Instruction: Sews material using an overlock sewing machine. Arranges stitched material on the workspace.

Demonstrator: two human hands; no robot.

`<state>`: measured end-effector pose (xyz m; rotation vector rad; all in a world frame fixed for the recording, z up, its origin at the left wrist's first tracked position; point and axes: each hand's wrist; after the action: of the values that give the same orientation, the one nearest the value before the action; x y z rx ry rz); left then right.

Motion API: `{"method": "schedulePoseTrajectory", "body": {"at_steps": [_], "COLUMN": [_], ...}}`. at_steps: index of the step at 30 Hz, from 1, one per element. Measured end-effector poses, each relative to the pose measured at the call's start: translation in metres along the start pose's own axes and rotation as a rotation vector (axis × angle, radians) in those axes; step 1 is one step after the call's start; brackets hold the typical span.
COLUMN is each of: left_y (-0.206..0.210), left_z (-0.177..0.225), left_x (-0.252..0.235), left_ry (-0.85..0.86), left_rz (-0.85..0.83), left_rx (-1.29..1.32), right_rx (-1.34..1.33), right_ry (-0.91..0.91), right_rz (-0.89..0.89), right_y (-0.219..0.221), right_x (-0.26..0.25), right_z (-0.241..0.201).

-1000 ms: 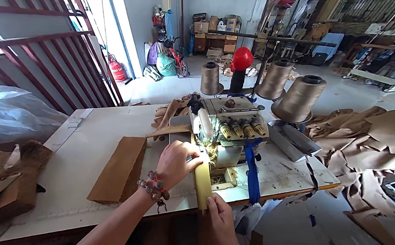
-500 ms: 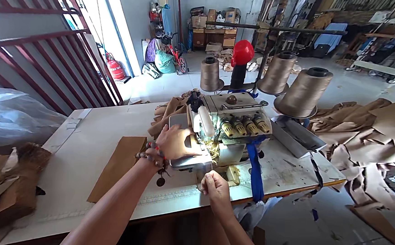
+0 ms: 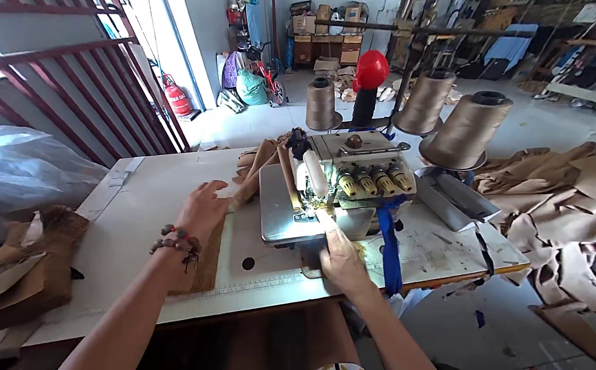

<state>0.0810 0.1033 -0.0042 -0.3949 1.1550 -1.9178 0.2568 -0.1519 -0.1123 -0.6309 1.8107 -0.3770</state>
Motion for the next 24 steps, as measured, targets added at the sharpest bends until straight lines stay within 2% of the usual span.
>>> {"method": "schedulePoseTrajectory", "body": {"at_steps": [6,8,11,12,13,16,18,22,24], "left_y": [-0.010,-0.006,-0.009,-0.010,-0.010,-0.008,-0.011,-0.017,-0.019], "left_z": [-0.054,-0.057,-0.044,-0.042,-0.043,-0.052,-0.054,-0.043,-0.038], "left_x": [-0.019,-0.023,-0.027,-0.028,-0.028,-0.024,-0.023,-0.016,-0.011], "left_ry": [-0.290,-0.374,-0.446,-0.443,-0.428,-0.342,-0.293,-0.262,-0.245], "left_rz": [-0.005,-0.035,-0.113,-0.128,-0.118,-0.036,-0.029,-0.028,0.013], "left_rx": [-0.150,-0.216,-0.307,-0.326,-0.323,-0.289,-0.306,-0.281,-0.225], "right_rx": [0.082,0.119,0.201,0.226,0.248,0.247,0.231,0.176,0.168], "right_ry": [0.001,0.044,0.194,0.207,0.187,0.111,0.130,0.282,0.300], "right_rz": [-0.029,-0.194,-0.589,-0.624,-0.580,-0.281,-0.158,-0.216,-0.222], "right_y": [-0.006,-0.014,-0.030,-0.033,-0.035,-0.035,-0.034,-0.032,-0.029], "right_x": [0.023,0.026,0.022,0.020,0.019,0.014,0.004,-0.021,-0.028], "right_z": [-0.004,-0.003,-0.008,-0.010,-0.012,-0.016,-0.020,-0.022,-0.020]}}
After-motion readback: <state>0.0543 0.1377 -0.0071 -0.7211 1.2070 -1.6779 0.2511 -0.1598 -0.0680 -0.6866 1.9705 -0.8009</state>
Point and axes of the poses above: each hand's wrist, its own x-axis away from the middle knuckle, its own y-axis out of the palm, z = x × y, and after that the axes turned 11 degrees about -y, right-handed
